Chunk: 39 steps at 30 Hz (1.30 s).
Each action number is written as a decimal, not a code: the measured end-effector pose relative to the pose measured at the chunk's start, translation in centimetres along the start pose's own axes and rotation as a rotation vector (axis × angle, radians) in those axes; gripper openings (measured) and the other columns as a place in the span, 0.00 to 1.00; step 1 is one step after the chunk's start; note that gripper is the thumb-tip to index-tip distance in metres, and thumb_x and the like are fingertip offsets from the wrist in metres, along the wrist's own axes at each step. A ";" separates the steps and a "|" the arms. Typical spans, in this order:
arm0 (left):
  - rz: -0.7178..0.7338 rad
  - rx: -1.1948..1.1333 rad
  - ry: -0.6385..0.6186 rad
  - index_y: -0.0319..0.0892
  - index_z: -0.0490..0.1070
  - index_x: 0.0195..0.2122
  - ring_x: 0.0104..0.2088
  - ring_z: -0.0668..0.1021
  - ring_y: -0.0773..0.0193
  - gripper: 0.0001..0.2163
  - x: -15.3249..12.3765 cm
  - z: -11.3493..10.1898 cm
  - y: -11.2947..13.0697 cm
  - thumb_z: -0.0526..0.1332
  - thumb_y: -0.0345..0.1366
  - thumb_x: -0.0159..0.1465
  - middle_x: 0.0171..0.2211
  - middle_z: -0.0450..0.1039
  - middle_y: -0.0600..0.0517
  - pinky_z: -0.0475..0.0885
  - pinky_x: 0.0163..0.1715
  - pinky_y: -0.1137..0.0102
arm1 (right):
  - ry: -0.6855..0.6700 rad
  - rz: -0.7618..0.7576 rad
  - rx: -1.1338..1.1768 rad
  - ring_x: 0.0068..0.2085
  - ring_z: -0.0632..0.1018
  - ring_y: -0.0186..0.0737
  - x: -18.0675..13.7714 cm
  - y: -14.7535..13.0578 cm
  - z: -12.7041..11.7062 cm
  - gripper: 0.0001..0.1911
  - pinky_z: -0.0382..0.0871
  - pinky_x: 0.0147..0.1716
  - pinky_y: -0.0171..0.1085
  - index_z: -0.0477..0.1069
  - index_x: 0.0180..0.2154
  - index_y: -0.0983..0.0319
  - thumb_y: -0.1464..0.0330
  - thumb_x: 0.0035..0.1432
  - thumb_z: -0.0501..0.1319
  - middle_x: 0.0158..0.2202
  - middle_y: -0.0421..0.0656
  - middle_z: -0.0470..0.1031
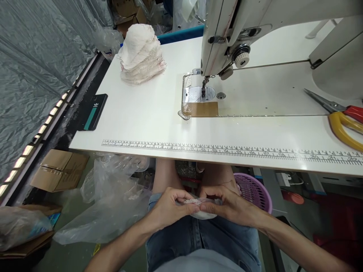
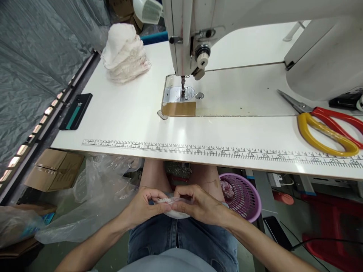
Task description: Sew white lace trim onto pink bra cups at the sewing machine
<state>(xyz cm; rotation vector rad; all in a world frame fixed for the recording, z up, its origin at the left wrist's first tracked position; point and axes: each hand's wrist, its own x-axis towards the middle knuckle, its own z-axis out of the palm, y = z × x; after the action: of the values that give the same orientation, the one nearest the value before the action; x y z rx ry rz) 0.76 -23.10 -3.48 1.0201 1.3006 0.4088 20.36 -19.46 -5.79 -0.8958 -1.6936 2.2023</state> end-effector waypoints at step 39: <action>-0.029 -0.088 -0.071 0.35 0.78 0.29 0.23 0.70 0.71 0.13 0.7 0.7 -0.5 0.67 0.42 0.53 0.24 0.76 0.51 0.61 0.24 0.78 | 0.012 -0.025 0.081 0.26 0.59 0.31 -1.0 0.5 0.3 0.20 0.53 0.25 0.31 0.62 0.29 0.62 0.52 0.59 0.55 0.24 0.35 0.58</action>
<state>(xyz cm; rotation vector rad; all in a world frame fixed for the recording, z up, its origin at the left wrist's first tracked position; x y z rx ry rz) 1.41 -23.11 -4.34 0.9333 1.2219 0.4009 21.05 -20.36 -5.85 -0.8618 -1.5892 2.2270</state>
